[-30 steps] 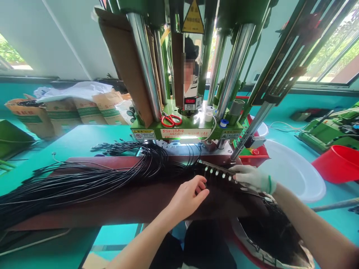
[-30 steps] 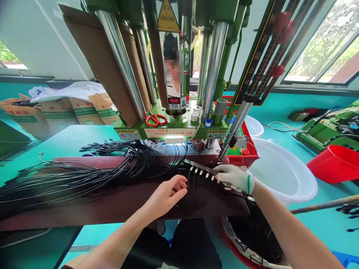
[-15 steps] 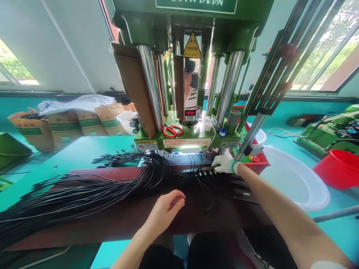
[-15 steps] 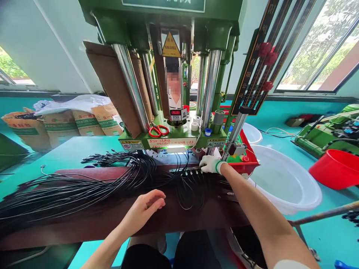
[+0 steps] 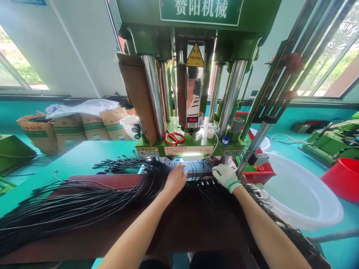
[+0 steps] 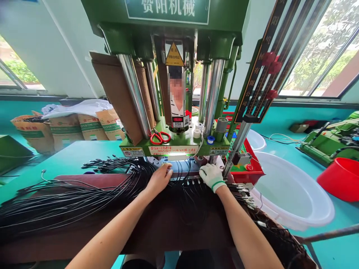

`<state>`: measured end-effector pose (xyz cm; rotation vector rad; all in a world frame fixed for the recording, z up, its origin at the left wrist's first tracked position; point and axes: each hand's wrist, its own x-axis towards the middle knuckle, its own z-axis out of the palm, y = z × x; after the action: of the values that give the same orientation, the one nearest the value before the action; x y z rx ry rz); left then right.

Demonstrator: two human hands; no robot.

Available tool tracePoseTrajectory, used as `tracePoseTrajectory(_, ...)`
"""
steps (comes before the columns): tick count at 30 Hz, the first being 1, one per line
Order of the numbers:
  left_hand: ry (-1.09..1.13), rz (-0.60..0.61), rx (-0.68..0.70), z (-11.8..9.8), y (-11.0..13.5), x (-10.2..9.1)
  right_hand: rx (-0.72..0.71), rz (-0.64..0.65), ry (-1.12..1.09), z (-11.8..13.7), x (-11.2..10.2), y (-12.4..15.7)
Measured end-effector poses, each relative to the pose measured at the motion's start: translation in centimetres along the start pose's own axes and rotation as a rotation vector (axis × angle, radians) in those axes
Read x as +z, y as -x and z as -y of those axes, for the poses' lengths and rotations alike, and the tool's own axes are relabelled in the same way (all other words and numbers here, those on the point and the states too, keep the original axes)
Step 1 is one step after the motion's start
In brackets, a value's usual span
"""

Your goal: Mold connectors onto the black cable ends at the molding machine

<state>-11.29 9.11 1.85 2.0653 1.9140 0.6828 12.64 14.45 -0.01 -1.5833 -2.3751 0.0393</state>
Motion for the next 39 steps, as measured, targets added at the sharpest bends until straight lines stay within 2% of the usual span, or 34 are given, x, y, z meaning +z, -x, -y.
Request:
tracePoseTrajectory(5, -0.1, 0.099, -0.018, -0.4, -0.5, 0.9, -0.045, -0.045, 0.022, -0.5, 0.4, 0.1)
tracePoseTrajectory(12, -0.223, 0.125, 0.024, -0.5, 0.2, 1.0, -0.08, -0.064, 0.016, -0.9, 0.8, 0.2)
tracePoseTrajectory(39, -0.193, 0.152, 0.044, -0.5, 0.5, 0.6, -0.092, -0.053, 0.011, -1.0, 0.7, 0.2)
